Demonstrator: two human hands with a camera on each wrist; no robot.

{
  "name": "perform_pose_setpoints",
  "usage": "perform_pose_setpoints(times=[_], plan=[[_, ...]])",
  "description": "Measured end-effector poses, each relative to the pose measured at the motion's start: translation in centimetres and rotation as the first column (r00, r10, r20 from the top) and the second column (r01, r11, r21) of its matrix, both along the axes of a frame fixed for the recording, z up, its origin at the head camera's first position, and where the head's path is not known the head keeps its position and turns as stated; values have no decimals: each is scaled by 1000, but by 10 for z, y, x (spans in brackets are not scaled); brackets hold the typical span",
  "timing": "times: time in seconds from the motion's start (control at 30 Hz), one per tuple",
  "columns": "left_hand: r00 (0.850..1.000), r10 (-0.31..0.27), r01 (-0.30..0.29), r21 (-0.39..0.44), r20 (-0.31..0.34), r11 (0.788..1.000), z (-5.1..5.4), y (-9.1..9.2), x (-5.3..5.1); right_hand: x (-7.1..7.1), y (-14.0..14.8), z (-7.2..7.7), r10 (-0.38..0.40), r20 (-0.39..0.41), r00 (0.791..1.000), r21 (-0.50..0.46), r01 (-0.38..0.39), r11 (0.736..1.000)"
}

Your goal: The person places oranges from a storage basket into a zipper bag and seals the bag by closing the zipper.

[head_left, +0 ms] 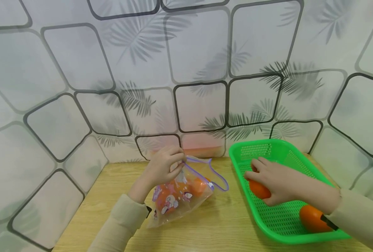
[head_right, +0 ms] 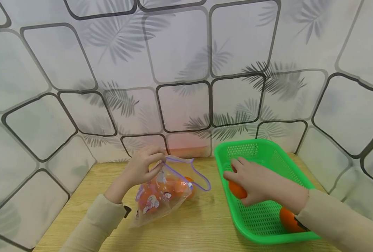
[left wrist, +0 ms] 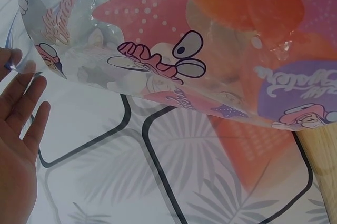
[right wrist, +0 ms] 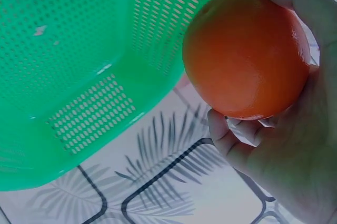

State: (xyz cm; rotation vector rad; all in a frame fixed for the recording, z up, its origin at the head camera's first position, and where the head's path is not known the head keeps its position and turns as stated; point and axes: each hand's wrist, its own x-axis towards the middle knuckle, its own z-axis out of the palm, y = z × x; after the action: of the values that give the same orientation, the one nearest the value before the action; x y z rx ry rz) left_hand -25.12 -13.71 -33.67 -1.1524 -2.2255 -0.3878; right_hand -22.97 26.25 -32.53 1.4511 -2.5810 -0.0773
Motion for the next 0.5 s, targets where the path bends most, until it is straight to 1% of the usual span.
perform_pose_setpoints(times=[0.17,0.27,0.5], plan=[[1000,3,-3,-2,11,1000,-1,0,0,-2,-10,4,19,-29,999,-24,-19,1000],[1000,8,-8,1,20,1000,-2,0,-1,-2,-14,7,21,-24,999,-23,-22,999],[1000,5,-5,11,11,1000,-2,-1,-1,-4,-23,12,26,-17,1000,-14,-26,1000]])
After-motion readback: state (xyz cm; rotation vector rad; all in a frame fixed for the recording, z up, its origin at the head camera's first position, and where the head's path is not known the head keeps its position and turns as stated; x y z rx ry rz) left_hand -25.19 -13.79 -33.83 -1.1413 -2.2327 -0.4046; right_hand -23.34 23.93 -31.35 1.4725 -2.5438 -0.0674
